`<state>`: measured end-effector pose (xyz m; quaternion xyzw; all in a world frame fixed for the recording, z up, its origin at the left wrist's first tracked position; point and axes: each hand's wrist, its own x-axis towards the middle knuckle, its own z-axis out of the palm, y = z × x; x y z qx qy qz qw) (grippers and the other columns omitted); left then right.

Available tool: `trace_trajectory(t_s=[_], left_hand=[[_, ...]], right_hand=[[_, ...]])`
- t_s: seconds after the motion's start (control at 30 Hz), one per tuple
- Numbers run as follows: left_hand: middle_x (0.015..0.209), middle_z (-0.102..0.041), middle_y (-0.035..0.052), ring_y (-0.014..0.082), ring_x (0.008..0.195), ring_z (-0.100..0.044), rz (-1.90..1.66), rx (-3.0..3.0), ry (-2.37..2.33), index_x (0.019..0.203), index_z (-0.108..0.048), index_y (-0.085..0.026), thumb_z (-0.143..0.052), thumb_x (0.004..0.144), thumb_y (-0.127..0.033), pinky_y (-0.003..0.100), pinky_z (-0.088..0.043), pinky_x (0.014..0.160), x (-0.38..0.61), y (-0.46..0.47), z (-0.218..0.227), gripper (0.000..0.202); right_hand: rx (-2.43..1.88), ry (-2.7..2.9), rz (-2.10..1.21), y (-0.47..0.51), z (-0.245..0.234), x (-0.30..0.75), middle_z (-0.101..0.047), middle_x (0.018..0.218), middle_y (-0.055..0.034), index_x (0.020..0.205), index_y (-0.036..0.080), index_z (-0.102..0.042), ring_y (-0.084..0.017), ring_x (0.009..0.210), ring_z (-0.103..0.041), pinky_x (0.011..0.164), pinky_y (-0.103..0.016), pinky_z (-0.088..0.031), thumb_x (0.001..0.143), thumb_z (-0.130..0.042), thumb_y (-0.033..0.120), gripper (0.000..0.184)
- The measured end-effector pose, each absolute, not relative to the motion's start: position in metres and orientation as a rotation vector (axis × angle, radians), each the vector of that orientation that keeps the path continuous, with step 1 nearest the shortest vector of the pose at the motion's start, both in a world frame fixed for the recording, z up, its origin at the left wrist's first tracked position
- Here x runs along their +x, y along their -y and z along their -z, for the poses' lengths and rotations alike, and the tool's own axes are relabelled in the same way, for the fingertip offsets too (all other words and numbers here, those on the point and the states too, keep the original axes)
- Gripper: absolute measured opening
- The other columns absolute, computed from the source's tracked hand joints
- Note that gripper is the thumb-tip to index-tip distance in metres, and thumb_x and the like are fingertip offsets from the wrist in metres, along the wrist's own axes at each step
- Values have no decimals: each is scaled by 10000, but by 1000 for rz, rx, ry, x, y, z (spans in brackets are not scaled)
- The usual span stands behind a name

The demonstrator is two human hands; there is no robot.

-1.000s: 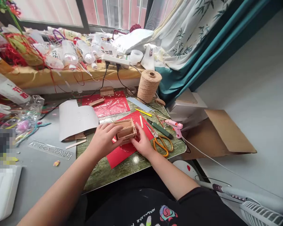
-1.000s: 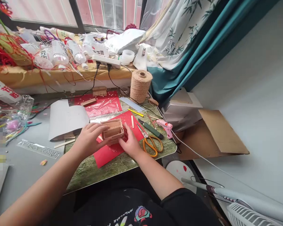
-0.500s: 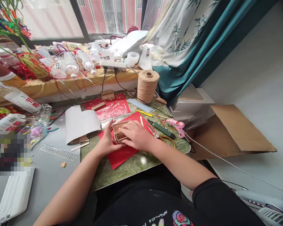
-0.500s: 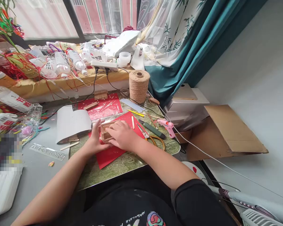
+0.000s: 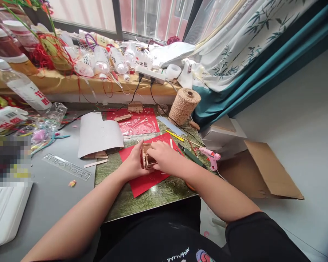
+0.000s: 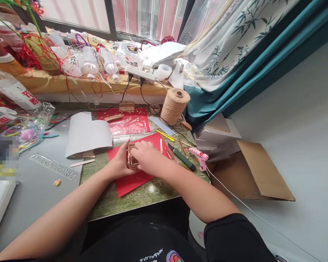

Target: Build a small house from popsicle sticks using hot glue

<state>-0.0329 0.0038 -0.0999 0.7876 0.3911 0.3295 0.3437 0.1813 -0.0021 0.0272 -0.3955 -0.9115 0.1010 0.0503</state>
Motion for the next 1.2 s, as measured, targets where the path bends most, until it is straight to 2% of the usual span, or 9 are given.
trace_trajectory(t_s=[0.2,0.47,0.63,0.7,0.77,0.83,0.93,1.03,1.2], left_hand=[[1605,-453,266,470,1489,-536,-968,2089,-953,1751,-2,-260,-979,710,-485,673,-504,1189,-35,-6,105,1445],[1641,-428,249,490,1518,-495,-999,2084,-924,1765,28,-290,-983,704,-519,671,-473,1226,-38,-13,108,1483],[1763,-311,196,449,1649,-331,-1167,2096,-988,1758,-110,-341,-904,839,-434,676,-350,1326,-54,-14,88,1218],[1761,-338,179,429,1650,-344,-1282,2076,-1013,1739,-176,-358,-909,844,-472,676,-333,1339,-60,-10,82,1162],[1755,-342,192,439,1634,-374,-1284,2051,-987,1745,-137,-363,-953,781,-532,684,-357,1325,-62,-7,82,1275],[1755,-317,217,461,1622,-388,-1209,2024,-954,1754,-72,-357,-979,731,-563,699,-385,1302,-61,-5,87,1383],[1740,-304,233,466,1603,-412,-1145,1985,-915,1757,-76,-344,-977,732,-556,707,-398,1289,-56,-8,95,1381],[1712,-352,234,463,1590,-426,-1088,1983,-889,1754,-142,-329,-967,743,-557,706,-392,1287,-53,-13,99,1324],[1662,-408,210,429,1537,-494,-1045,1946,-904,1736,-217,-306,-960,748,-557,652,-416,1286,-54,-16,98,1261]], right_hand=[[-1193,2782,-516,-12,-36,172,-660,1021,-59,913,191,-671,-241,954,-567,835,-381,-468,820,-905,181,253],[-1225,2677,-721,-12,-54,165,-668,1000,-40,921,207,-678,-232,974,-597,832,-354,-473,858,-833,154,176],[-1421,2167,-799,-29,-57,176,-647,930,-12,932,213,-678,-197,839,-587,765,-344,-475,774,-916,319,305],[-1446,1785,-982,-34,-49,183,-663,890,1,970,216,-680,-187,811,-615,756,-337,-508,766,-929,425,383],[-1407,1417,-1217,-36,-36,189,-692,867,8,958,215,-677,-173,789,-653,743,-320,-547,735,-951,506,458],[-1402,1123,-1416,-33,-18,193,-729,880,3,924,210,-676,-163,771,-684,693,-294,-570,653,-1000,535,532],[-1431,920,-1593,-20,10,195,-774,890,-37,912,195,-694,-172,740,-717,630,-290,-593,594,-1026,566,590],[-1416,859,-1655,-6,31,197,-795,886,-66,896,190,-695,-178,734,-736,637,-300,-616,650,-1003,576,551],[-1331,771,-1682,9,46,208,-793,882,-32,944,193,-720,-135,708,-718,684,-280,-642,733,-946,556,477]])
